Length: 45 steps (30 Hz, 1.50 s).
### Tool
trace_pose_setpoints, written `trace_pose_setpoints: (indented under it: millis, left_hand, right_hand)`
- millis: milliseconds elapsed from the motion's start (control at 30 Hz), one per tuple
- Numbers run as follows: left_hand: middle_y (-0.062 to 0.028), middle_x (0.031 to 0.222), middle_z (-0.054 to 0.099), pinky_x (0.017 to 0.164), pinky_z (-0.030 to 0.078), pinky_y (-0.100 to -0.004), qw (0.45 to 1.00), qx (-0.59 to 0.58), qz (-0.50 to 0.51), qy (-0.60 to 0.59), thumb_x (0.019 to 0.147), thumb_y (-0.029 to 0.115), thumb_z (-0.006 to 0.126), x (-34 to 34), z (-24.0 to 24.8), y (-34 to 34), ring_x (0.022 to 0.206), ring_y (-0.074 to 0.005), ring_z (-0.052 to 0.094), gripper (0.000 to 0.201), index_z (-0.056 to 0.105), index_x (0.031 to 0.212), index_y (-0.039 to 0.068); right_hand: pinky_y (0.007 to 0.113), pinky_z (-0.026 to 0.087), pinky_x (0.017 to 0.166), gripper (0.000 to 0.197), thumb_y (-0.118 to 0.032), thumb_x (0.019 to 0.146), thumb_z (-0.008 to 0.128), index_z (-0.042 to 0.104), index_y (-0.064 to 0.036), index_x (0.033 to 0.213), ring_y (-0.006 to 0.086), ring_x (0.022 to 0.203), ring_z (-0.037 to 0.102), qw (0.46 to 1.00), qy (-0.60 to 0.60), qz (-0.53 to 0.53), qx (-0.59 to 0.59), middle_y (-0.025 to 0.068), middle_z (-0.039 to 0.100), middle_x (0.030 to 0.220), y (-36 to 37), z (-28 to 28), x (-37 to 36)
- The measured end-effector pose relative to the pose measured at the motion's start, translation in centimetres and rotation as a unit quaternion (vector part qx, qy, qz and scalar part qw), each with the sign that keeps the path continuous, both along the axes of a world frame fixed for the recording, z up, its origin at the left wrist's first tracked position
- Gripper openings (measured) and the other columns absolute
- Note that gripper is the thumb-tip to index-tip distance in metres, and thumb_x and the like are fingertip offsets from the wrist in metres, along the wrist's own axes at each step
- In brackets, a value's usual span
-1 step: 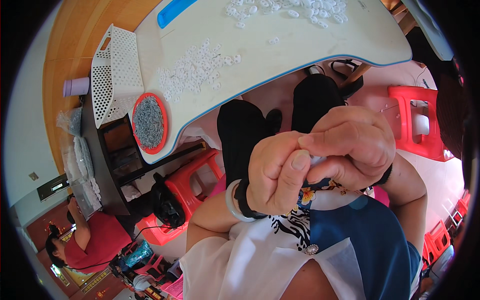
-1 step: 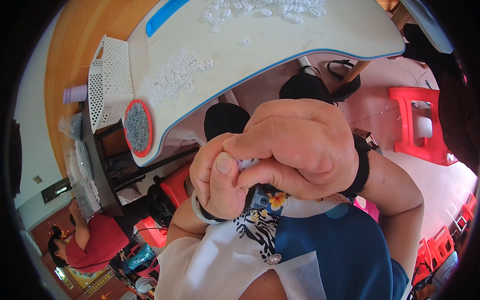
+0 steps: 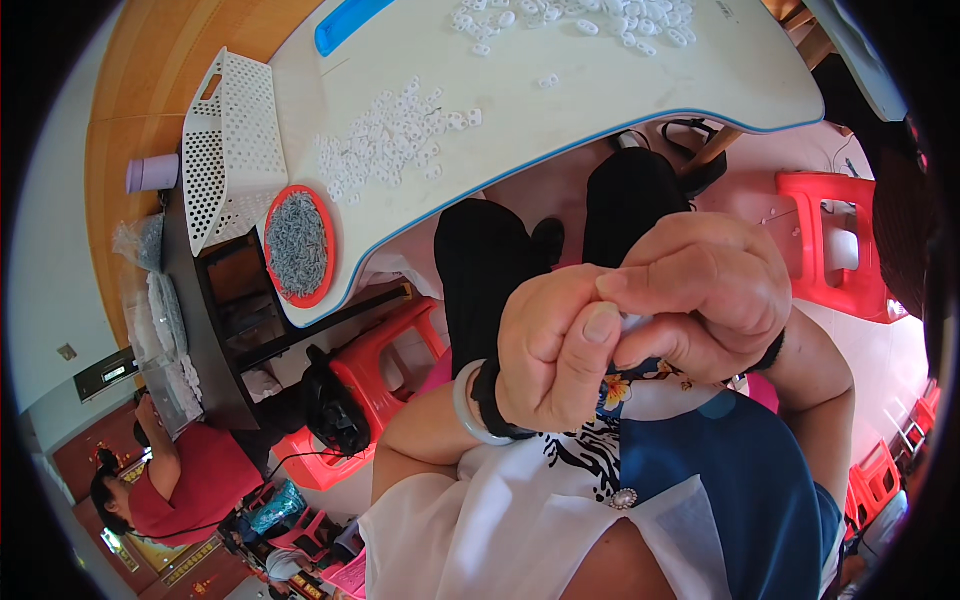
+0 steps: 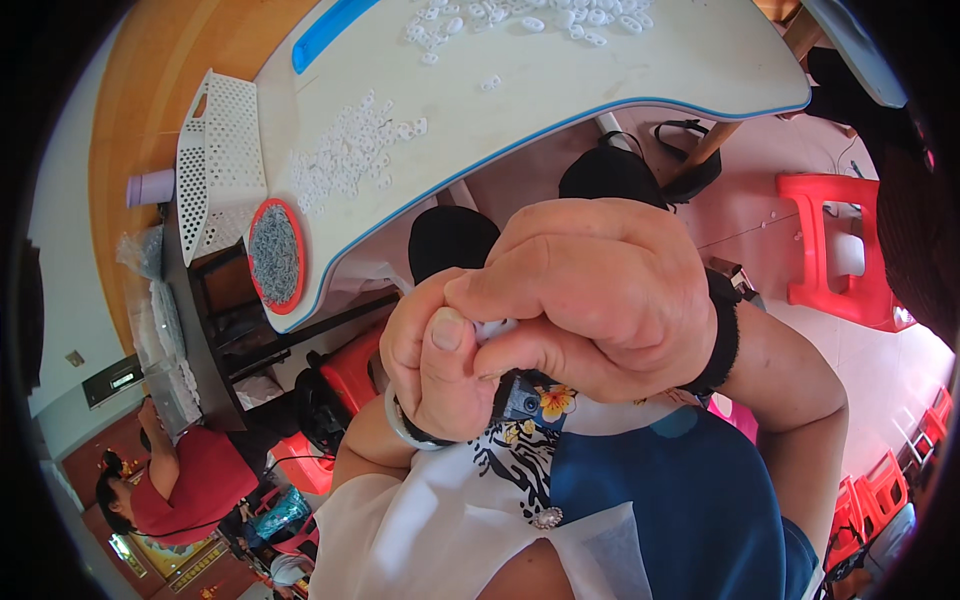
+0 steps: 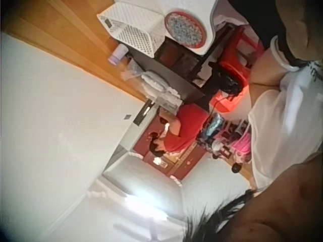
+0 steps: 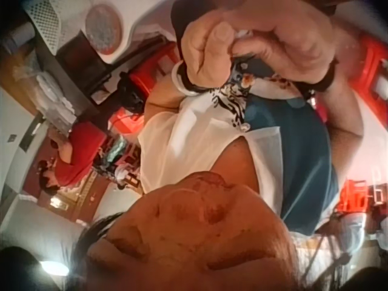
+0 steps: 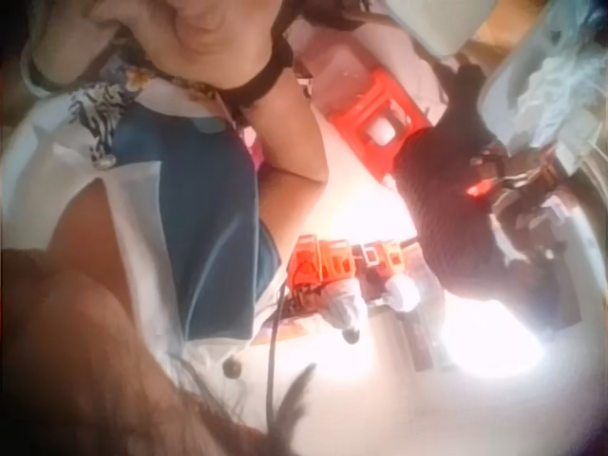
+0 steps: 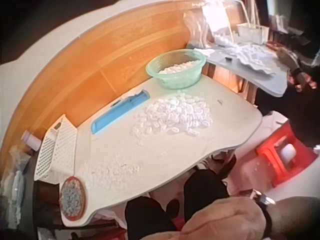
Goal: Manually assembling small plastic components by inserting metal springs into plastic housings.
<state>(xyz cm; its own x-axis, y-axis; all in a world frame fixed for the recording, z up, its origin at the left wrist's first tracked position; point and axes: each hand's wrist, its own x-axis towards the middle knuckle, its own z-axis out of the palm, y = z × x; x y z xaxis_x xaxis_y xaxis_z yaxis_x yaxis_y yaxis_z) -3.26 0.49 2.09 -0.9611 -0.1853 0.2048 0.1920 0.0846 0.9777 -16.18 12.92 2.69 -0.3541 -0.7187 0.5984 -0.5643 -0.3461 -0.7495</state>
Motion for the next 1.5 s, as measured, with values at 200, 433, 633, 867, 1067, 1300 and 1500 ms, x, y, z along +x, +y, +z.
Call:
trace_pose_setpoints:
  millis: [200, 433, 633, 867, 1067, 1300, 1500]
  left_hand:
    - [-0.0074, 0.087, 0.059, 0.063, 0.041, -0.0217, 0.999, 0.02, 0.003, -0.03, 0.098, 0.03, 0.038, 0.5, 0.4, 0.2, 0.073, -0.0096, 0.053, 0.04, 0.051, 0.11, -0.006]
    - [-0.0084, 0.093, 0.057, 0.067, 0.043, -0.022, 0.987, 0.144, -0.041, -0.058, 0.098, 0.029, 0.041, 1.5, -0.4, -0.1, 0.08, -0.0099, 0.054, 0.039, 0.048, 0.114, -0.005]
    - [-0.006, 0.068, 0.052, 0.049, 0.037, -0.0263, 0.993, 0.102, 0.02, 0.051, 0.096, 0.014, 0.042, -0.2, -0.9, -0.6, 0.052, -0.0153, 0.047, 0.023, 0.055, 0.096, -0.004]
    - [-0.0031, 0.071, 0.051, 0.054, 0.037, -0.0203, 0.978, 0.166, 0.079, -0.1, 0.099, 0.027, 0.04, 0.9, 0.3, -3.3, 0.06, -0.0076, 0.047, 0.03, 0.048, 0.086, 0.002]
    - [0.0011, 0.058, 0.039, 0.045, 0.042, -0.0282, 0.928, 0.191, 0.315, -0.045, 0.098, 0.026, 0.042, 0.9, 0.3, -11.9, 0.046, -0.0091, 0.037, 0.03, 0.046, 0.074, 0.009]
    - [0.0006, 0.062, 0.04, 0.05, 0.046, -0.035, 0.827, 0.121, 0.545, -0.074, 0.091, 0.024, 0.048, 1.2, 3.5, -33.2, 0.051, -0.0119, 0.041, 0.018, 0.05, 0.082, 0.008]
    - [-0.001, 0.067, 0.044, 0.054, 0.051, -0.0397, 0.864, 0.051, 0.481, -0.144, 0.089, 0.018, 0.056, 1.2, 2.6, -38.3, 0.057, -0.0135, 0.046, 0.014, 0.053, 0.092, 0.005]
  right_hand:
    - [0.031, 0.049, 0.052, 0.027, -0.021, 0.071, 0.075, 0.061, -0.0029, 0.085, 0.0258, 0.061, 0.06, 1.0, -0.024, 0.01, -0.01, 0.0072, 0.059, 0.072, -0.1, 0.1, 0.5]
    - [0.032, 0.047, 0.051, 0.024, -0.02, 0.071, 0.076, 0.062, -0.004, 0.083, 0.0254, 0.06, 0.059, 0.997, -0.048, 0.05, -0.027, 0.0065, 0.059, 0.071, -0.8, -0.3, 0.1]
    - [0.031, 0.047, 0.054, 0.023, -0.018, 0.072, 0.076, 0.063, -0.0059, 0.086, 0.026, 0.06, 0.059, 0.995, -0.078, 0.062, -0.025, 0.0075, 0.06, 0.072, -1.8, -0.6, 0.2]
    - [0.024, 0.045, 0.055, 0.042, -0.008, 0.075, 0.074, 0.058, -0.0005, 0.113, 0.0132, 0.06, 0.056, 0.988, -0.153, 0.015, 0.01, 0.0052, 0.061, 0.083, -2.9, -1.8, 1.8]
    - [0.017, 0.041, 0.056, 0.031, 0.003, 0.081, 0.065, 0.058, -0.0016, 0.111, 0.0039, 0.063, 0.051, 0.951, -0.29, -0.016, 0.107, 0.0022, 0.058, 0.082, -2.7, -5.2, 1.8]
    - [0.022, 0.045, 0.068, 0.027, -0.011, 0.088, 0.059, 0.058, 0.0027, 0.111, 0.0094, 0.077, 0.056, 0.951, -0.299, 0.049, 0.065, 0.0071, 0.06, 0.093, -1.7, -0.7, -0.4]
    - [0.029, 0.049, 0.064, 0.058, -0.049, 0.09, 0.047, 0.057, 0.0046, 0.112, 0.0186, 0.071, 0.059, 0.962, -0.252, -0.032, -0.1, 0.0183, 0.061, 0.097, -3.9, 7.2, 0.0]
